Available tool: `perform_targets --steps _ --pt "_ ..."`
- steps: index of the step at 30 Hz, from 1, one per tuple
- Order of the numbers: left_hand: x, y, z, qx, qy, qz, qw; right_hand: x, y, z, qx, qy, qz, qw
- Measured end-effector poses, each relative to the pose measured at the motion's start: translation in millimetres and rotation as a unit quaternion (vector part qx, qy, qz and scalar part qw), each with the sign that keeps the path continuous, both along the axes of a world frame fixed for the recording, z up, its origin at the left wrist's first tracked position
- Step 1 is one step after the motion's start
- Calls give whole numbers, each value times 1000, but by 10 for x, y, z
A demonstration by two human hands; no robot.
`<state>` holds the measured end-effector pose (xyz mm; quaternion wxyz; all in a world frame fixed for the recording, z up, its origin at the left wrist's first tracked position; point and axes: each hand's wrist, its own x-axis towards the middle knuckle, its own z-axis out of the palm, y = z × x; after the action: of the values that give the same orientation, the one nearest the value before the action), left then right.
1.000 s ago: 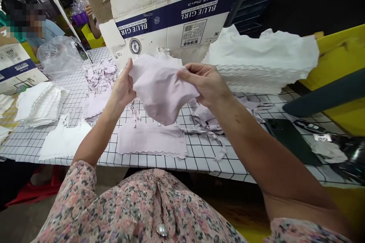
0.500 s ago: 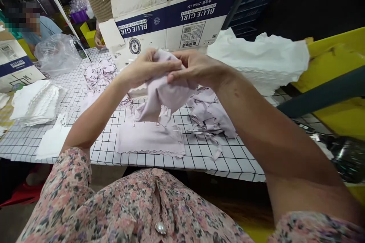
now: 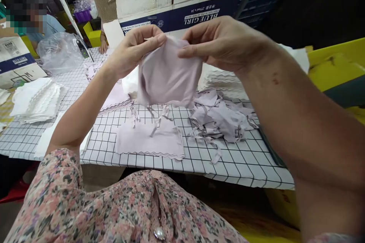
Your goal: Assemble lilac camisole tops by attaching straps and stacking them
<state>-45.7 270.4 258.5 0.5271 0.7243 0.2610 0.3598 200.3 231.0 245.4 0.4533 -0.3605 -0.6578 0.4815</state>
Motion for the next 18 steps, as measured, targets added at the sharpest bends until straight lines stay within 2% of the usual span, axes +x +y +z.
perform_targets --steps 3,8,12,14,16,18 --pt "-139 51 53 -10 60 20 998 -13 29 59 36 28 -18 999" --pt "-476 145 69 -64 62 70 994 61 -69 166 76 75 -66 992" --pt "-608 117 142 -65 124 30 990 81 -131 151 44 -40 -62 996" --pt "-633 84 152 -104 175 10 979 107 -119 111 45 -117 -74 989" --pt "-636 56 95 -177 182 43 966 145 -98 70 56 -145 -84 984" --pt "-634 38 -32 -237 143 102 956 190 -81 37 64 -132 -79 986"
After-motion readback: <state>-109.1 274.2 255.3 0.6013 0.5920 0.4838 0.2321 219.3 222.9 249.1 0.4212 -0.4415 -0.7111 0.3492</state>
